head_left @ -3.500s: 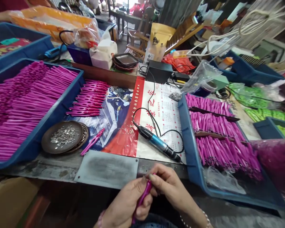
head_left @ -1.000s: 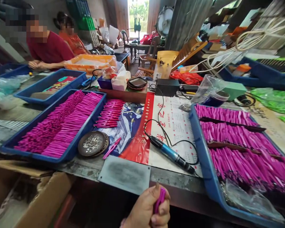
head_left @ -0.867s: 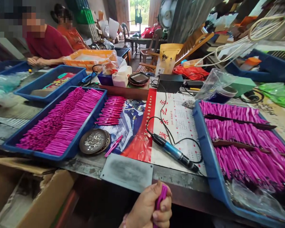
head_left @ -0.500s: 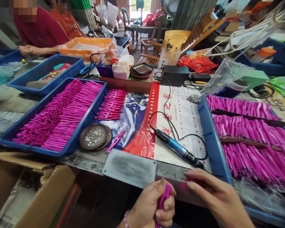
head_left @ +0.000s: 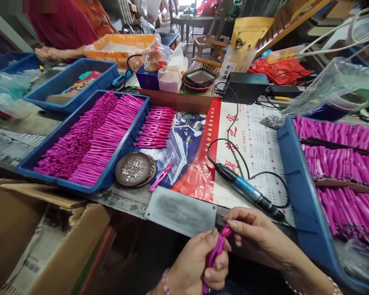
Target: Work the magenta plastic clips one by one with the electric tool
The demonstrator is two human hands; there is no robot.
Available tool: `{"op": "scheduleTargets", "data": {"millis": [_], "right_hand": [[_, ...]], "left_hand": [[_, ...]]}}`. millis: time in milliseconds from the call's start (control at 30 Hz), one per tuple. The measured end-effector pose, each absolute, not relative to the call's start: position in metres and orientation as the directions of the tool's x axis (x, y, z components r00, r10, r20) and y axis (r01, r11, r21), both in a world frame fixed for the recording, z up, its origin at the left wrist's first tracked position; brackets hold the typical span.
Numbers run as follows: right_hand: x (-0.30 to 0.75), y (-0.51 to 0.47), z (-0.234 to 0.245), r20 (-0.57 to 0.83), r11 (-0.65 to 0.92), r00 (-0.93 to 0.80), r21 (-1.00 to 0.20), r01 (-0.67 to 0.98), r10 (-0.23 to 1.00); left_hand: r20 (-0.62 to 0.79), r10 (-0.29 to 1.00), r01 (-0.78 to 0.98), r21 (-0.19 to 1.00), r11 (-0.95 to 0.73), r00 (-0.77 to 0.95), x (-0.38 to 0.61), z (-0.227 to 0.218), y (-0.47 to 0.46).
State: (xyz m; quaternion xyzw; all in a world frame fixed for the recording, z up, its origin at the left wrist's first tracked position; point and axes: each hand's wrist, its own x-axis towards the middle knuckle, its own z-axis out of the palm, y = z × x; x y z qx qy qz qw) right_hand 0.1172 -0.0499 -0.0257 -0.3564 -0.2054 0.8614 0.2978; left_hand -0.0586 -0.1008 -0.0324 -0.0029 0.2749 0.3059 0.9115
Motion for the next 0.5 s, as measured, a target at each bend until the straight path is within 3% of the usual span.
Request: {"op": "scheduleTargets", "data": {"millis": [500], "right_hand": [[0.111,-0.040,-0.015,-0.419,-0.684,-0.647,-0.694,-0.225,0.637]], "left_hand": [[-0.521,0.547,-0.591,0.098,0.801,0.655,-0.053,-0.033,-0.102]]}}
